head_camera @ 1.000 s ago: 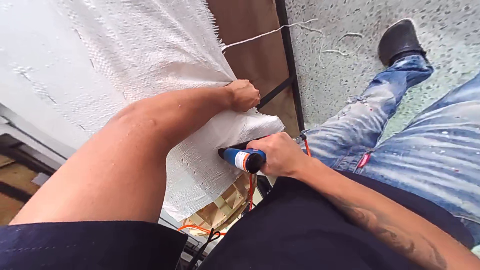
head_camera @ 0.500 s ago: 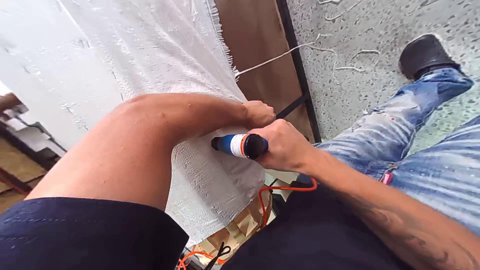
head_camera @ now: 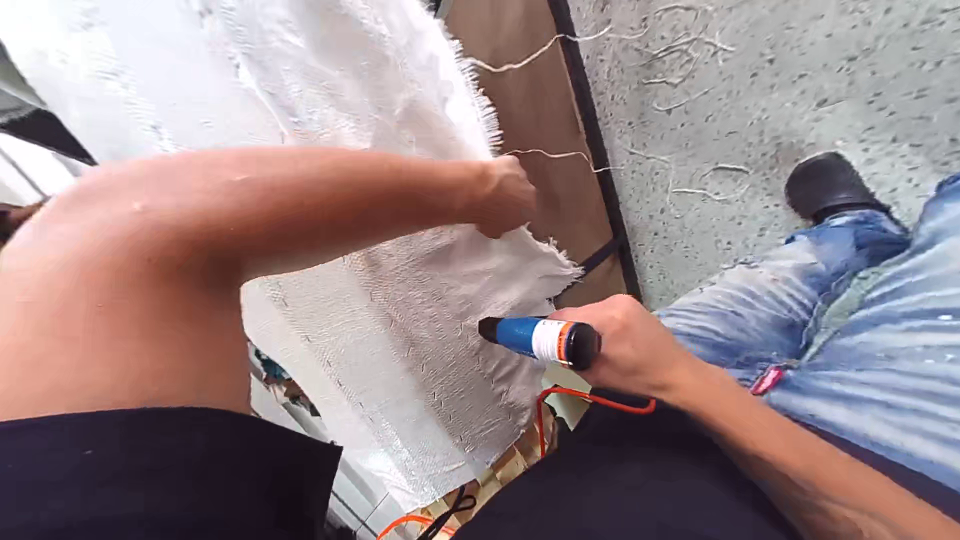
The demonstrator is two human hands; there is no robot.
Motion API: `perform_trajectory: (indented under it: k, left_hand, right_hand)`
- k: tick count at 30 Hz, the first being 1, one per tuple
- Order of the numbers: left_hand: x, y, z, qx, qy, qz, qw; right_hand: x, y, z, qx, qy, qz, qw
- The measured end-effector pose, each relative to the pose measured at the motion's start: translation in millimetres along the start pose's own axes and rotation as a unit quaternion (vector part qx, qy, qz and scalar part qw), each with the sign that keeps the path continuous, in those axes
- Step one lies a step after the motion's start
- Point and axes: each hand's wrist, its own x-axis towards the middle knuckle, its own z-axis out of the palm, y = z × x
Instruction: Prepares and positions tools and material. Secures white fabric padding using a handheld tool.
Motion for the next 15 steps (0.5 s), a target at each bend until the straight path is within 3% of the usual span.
perform_trajectory:
  k: [2, 4, 8, 10, 15]
  left_hand:
    - [-4, 4, 12, -0.001, 0.110, 0.010, 0.994]
    - [-1, 9, 24, -0.069, 0.179, -0.036, 0.981]
    - [17, -14, 48, -0.204, 0.189, -0.070, 0.958]
    - [18, -32, 52, -0.213, 0.188, -0.077, 0.956]
    - [13, -32, 42, -0.192, 0.192, -0.045, 0.961]
  right_hand:
    - [11, -3, -5, -0.005, -0.019, 0.006, 1.000]
    - [19, -6, -8, -0.009, -0.035, 0.012, 0.999]
    - [32, -6, -13, -0.009, -0.032, 0.024, 0.999]
    - [36, -1, -13, -0.002, -0.049, 0.020, 0.999]
    - [53, 0, -9, 0.010, -0.076, 0.005, 0.997]
